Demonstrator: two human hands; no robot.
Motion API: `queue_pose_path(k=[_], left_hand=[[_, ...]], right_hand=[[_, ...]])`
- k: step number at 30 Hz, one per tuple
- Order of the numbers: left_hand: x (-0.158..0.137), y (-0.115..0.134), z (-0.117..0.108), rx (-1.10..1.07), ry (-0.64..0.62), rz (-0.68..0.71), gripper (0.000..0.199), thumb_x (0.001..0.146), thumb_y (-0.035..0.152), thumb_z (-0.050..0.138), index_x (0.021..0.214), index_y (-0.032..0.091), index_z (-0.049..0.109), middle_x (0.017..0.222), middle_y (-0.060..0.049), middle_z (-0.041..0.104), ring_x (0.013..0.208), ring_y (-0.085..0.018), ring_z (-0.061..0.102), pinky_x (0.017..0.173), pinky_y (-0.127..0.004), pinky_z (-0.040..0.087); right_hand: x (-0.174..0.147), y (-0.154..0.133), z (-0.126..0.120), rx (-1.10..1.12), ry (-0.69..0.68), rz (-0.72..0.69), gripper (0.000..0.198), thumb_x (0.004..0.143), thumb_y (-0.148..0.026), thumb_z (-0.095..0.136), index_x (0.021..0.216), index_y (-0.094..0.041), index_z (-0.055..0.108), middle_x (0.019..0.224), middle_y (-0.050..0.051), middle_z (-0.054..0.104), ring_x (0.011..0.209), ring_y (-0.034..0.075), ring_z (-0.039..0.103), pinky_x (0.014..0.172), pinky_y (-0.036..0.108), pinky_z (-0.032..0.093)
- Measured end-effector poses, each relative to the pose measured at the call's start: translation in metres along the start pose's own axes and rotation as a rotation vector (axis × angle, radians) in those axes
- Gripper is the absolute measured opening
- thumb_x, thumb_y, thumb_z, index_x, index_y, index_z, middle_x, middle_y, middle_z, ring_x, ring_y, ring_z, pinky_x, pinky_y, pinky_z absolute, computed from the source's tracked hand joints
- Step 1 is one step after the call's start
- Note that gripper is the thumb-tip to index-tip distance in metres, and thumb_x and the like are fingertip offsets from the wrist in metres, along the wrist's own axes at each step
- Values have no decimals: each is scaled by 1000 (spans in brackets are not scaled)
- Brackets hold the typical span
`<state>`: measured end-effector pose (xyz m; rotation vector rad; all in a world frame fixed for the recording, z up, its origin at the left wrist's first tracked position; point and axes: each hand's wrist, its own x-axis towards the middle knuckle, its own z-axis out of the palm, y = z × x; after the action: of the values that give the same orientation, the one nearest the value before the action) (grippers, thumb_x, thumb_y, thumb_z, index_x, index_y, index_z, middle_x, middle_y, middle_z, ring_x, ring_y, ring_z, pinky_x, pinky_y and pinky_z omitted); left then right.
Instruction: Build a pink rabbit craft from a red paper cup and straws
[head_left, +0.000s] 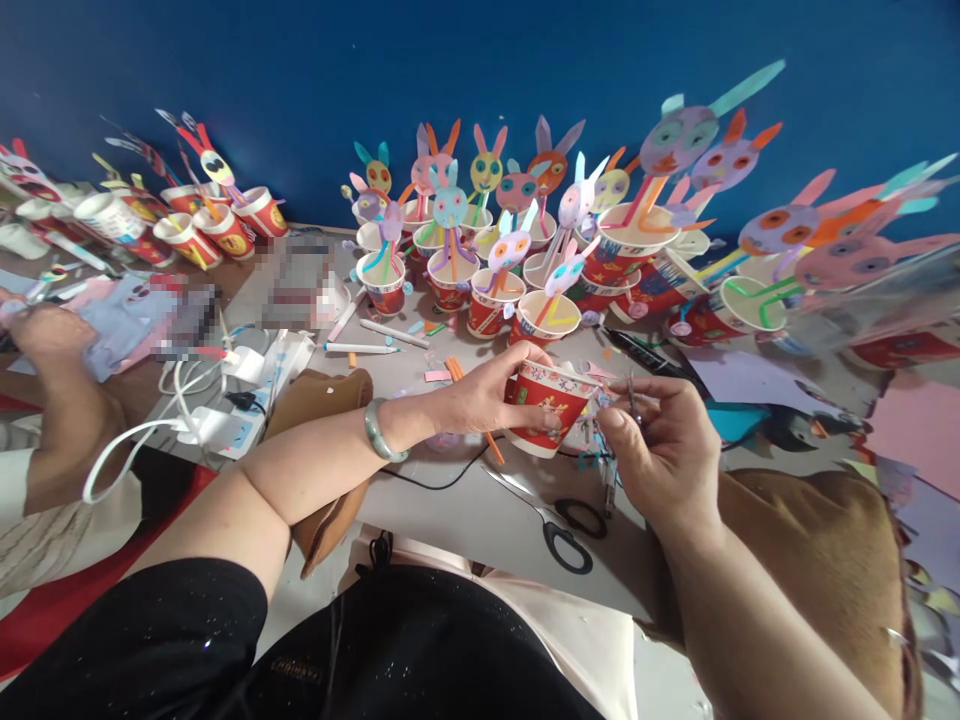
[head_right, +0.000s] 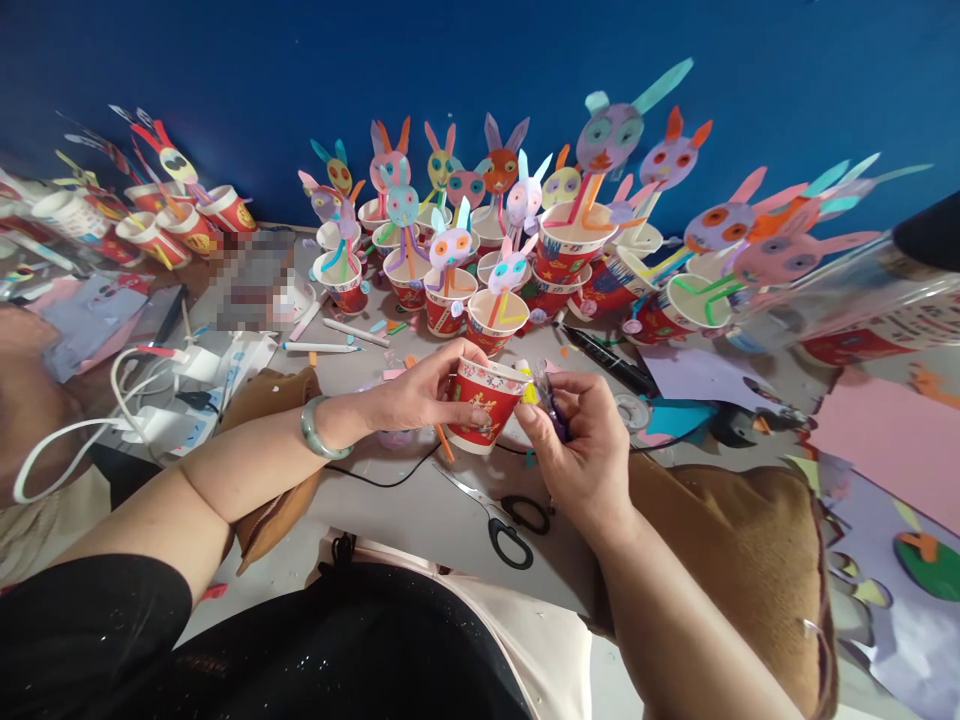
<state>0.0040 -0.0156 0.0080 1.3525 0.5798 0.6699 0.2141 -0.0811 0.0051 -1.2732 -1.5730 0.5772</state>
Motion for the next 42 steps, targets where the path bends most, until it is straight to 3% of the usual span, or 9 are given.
queue_pose_path(k=[4,8,12,24,42], left_hand=[[0,-2,-1,72,55,20,56,76,45,87,107,20,47,93,0,53,86,-14,55,77,-29,49],[1,-4,-3,146,122,81,55,79,43,84,110,21,44,93,0,54,84,-15,56,77,-31,51],[0,-2,-3,232,124,82,54,79,42,83,109,22,43,92,0,56,84,-16,59,78,-33,54],[-3,-1,1,439,182,124,49,80,33,79,111,23,42,98,-1,58,83,-16,59,77,-32,52],[-2,-4,2,432,196,141,50,80,35,83,110,22,45,99,-2,58,89,-18,60,77,-34,51]], right_hand=[[-1,1,-7,-267,-91,-149,31,97,-54,64,91,-24,61,64,-2,60,50,13,51,49,27,41],[-1,3,-5,-387,-86,-300,22,99,-42,63,96,-21,68,66,0,65,51,13,56,50,26,43],[-1,5,-2,-468,-73,-363,22,100,-38,63,98,-18,71,67,1,68,52,13,61,51,25,44],[-3,7,-3,-620,-61,-371,32,104,-42,58,93,-15,72,71,5,75,54,16,67,49,26,40],[-5,5,-3,-608,-53,-247,36,103,-48,55,86,-20,70,66,2,70,52,13,59,51,25,39]])
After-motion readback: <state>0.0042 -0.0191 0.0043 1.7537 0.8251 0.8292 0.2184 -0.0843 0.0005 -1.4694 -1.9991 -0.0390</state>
